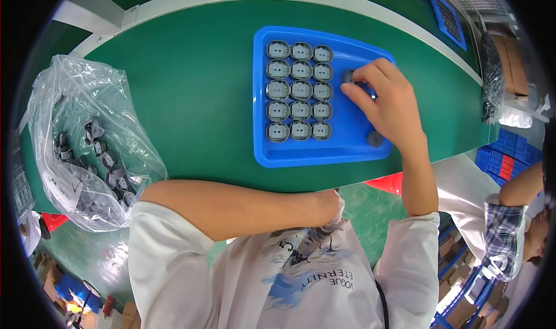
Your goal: The person sorts small cylindrical electronic components by hand from a plastic bag into a grid-style blue plastic tray.
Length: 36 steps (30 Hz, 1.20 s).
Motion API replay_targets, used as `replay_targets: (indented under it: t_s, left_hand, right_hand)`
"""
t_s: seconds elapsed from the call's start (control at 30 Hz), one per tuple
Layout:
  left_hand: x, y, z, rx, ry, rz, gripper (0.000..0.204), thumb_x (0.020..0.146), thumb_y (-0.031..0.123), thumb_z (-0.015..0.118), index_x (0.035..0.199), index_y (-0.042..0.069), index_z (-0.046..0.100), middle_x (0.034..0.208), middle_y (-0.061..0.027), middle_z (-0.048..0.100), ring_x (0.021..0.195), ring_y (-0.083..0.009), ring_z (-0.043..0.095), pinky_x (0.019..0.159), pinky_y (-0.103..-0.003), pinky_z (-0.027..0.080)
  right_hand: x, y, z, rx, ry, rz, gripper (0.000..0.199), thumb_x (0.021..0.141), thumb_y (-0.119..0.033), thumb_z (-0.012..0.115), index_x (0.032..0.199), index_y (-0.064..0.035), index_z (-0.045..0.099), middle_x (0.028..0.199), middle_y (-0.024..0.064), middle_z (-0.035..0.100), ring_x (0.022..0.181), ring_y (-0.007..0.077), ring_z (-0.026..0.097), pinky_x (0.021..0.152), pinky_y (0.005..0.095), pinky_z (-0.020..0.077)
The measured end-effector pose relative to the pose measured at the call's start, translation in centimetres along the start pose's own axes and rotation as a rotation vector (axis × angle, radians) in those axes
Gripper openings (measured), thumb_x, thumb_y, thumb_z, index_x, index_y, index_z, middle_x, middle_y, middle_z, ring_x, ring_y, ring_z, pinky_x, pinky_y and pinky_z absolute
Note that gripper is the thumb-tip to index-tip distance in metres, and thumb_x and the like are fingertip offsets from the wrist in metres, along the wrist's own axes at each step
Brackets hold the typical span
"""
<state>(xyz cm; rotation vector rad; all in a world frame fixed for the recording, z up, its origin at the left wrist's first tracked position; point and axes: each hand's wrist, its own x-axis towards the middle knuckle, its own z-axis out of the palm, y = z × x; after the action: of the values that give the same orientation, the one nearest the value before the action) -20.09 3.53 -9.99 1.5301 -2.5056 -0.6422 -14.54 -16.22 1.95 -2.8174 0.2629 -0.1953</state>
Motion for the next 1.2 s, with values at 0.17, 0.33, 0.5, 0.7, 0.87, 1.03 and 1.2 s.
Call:
replay_targets:
  t_s: [0.17, 0.33, 0.5, 0.7, 0.87, 1.03, 1.2]
  left_hand:
    - [0.6, 0.3, 5.3, -0.184, -0.012, 0.031, 0.003, 0.066, 0.009, 0.068, 0.062, 0.009, 0.069, 0.065, -0.0051, 0.066, 0.058, -0.0193, 0.060, 0.051, -0.037, 0.046]
    - [0.4, 0.0, 3.6, -0.137, -0.029, 0.055, 0.003, 0.063, 0.010, 0.068, 0.063, 0.007, 0.069, 0.064, -0.0097, 0.065, 0.059, -0.0230, 0.061, 0.050, -0.040, 0.044]
    - [0.0, -0.5, -0.4, -0.123, -0.019, 0.114, 0.003, 0.061, 0.010, 0.071, 0.062, 0.012, 0.069, 0.067, -0.0029, 0.068, 0.053, -0.0191, 0.059, 0.047, -0.039, 0.043]
    - [-0.1, -0.7, -1.4, -0.094, -0.044, 0.118, 0.006, 0.062, 0.011, 0.072, 0.067, 0.013, 0.072, 0.071, -0.0036, 0.070, 0.060, -0.0194, 0.064, 0.051, -0.038, 0.046]
    - [-0.1, -0.9, -1.7, -0.109, -0.023, 0.112, 0.005, 0.061, 0.012, 0.073, 0.066, 0.013, 0.071, 0.070, -0.0023, 0.070, 0.059, -0.0191, 0.064, 0.051, -0.037, 0.046]
    - [1.8, 1.8, 9.0, 0.073, 0.023, -0.031, 0.007, 0.065, 0.015, 0.068, 0.064, 0.009, 0.071, 0.068, -0.0097, 0.067, 0.067, -0.0238, 0.064, 0.057, -0.041, 0.046]
    - [-0.5, -0.5, 0.1, -0.076, 0.012, 0.087, 0.006, 0.064, 0.012, 0.068, 0.059, 0.011, 0.067, 0.062, -0.0048, 0.064, 0.057, -0.0197, 0.058, 0.051, -0.037, 0.043]
  right_hand:
    - [0.4, -0.4, -0.6, 0.043, 0.065, -0.007, 0.021, 0.080, -0.007, 0.072, 0.100, -0.0040, 0.065, 0.104, 0.0094, 0.061, 0.088, 0.0254, 0.063, 0.074, 0.0337, 0.0529]
    - [0.5, 0.4, 0.3, 0.072, -0.004, -0.060, 0.024, 0.080, -0.006, 0.073, 0.102, -0.0042, 0.066, 0.104, 0.0088, 0.060, 0.087, 0.0250, 0.062, 0.073, 0.0332, 0.0526]
    - [0.8, 0.1, 1.4, 0.019, 0.139, -0.054, 0.019, 0.081, -0.006, 0.073, 0.099, -0.0040, 0.069, 0.101, 0.0076, 0.059, 0.086, 0.0233, 0.062, 0.071, 0.0325, 0.0519]
    - [1.2, 0.3, 1.7, 0.049, 0.163, -0.068, 0.014, 0.081, -0.004, 0.072, 0.094, -0.0027, 0.070, 0.097, 0.0068, 0.059, 0.082, 0.0206, 0.062, 0.067, 0.0305, 0.0510]
    - [1.8, 0.5, 1.7, 0.057, 0.166, -0.082, 0.013, 0.081, -0.003, 0.072, 0.094, -0.0022, 0.070, 0.097, 0.0069, 0.060, 0.082, 0.0203, 0.063, 0.068, 0.0303, 0.0518]
    - [2.3, -0.1, 2.1, 0.092, 0.158, -0.141, 0.012, 0.081, -0.002, 0.071, 0.093, -0.0022, 0.070, 0.102, 0.0072, 0.062, 0.088, 0.0216, 0.065, 0.076, 0.0313, 0.0538]
    - [1.9, 0.0, 1.8, 0.070, 0.162, -0.134, 0.014, 0.081, -0.002, 0.071, 0.095, -0.0028, 0.070, 0.104, 0.0074, 0.062, 0.091, 0.0228, 0.065, 0.078, 0.0322, 0.0535]
